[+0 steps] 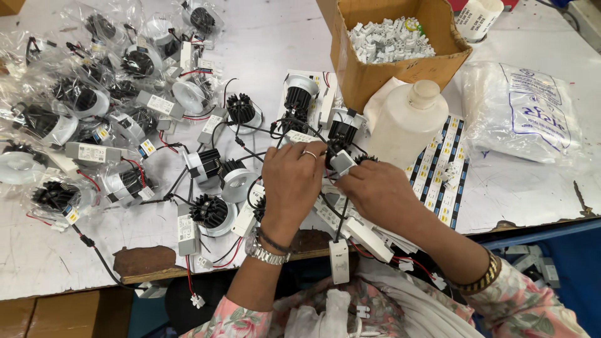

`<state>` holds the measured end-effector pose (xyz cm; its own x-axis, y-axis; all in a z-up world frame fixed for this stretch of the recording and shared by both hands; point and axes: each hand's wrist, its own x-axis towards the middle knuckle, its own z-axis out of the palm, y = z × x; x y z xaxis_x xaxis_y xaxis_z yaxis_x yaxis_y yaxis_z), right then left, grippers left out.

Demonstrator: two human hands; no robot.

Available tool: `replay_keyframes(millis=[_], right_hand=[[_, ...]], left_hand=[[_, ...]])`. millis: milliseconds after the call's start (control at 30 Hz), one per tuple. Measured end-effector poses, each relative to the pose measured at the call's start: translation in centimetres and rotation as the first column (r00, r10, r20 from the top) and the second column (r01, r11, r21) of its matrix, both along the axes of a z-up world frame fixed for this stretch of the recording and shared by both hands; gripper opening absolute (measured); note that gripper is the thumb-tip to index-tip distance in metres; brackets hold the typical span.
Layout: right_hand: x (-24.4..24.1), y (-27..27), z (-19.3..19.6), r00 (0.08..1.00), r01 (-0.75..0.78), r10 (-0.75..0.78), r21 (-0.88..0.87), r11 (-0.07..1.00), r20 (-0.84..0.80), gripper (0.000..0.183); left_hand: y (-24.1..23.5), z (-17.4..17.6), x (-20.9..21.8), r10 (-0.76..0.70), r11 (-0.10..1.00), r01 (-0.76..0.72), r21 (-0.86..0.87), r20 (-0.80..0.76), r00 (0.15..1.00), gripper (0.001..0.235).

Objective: The person picks up small adhesive labels from a sheet and applies them to various electronic components and wire connectors on a assembly table.

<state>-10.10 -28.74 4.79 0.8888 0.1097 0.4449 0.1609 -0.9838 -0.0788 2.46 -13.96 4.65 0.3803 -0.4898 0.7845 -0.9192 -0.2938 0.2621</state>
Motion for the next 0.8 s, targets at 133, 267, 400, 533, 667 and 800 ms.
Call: replay_keyframes(millis=[133,267,400,533,667,800], right_hand=[[0.2,0.7,-0.6,0.995,-0.104,0.104,-0.016,0.994,0.001,0.011],[-0.2,0.9,-0.4,0.992,-0.117,0.113,0.077,0.990,0.047,0.010],[-0.9,-0.1,0.5,0.997,0.020,-0.032,0.172,0.985,0.064,0.007],[-1.3,-0.3,0.8,0.997,0.024,-0.038,0.213,0.977,0.065,0.007],[-1.3,-0.1,0.7,0.995,-0.039,0.018,0.208,0.977,0.100,0.006],[-1.2,-0.2,0.6,0.992,-0.059,0.033,0.208,0.976,0.125,0.006]], left_hand=[[-1.2,-0.5,1.5,0.036,0.999,-0.036,0.006,-0.140,0.989,0.019],[-1.4,-0.7,2.7,0.069,0.994,-0.026,0.109,-0.417,0.906,0.028],[-0.4,-1.6,2.8,-0.239,0.971,0.220,-0.094,-0.338,0.910,0.013],[-0.1,-2.9,2.2,-0.210,0.973,0.226,0.036,-0.252,0.945,0.018],[-0.3,-3.4,2.2,-0.088,0.969,0.127,0.210,-0.185,0.979,0.021],[0.2,-2.1,1.7,-0.082,0.927,0.119,0.356,-0.117,0.990,0.044]])
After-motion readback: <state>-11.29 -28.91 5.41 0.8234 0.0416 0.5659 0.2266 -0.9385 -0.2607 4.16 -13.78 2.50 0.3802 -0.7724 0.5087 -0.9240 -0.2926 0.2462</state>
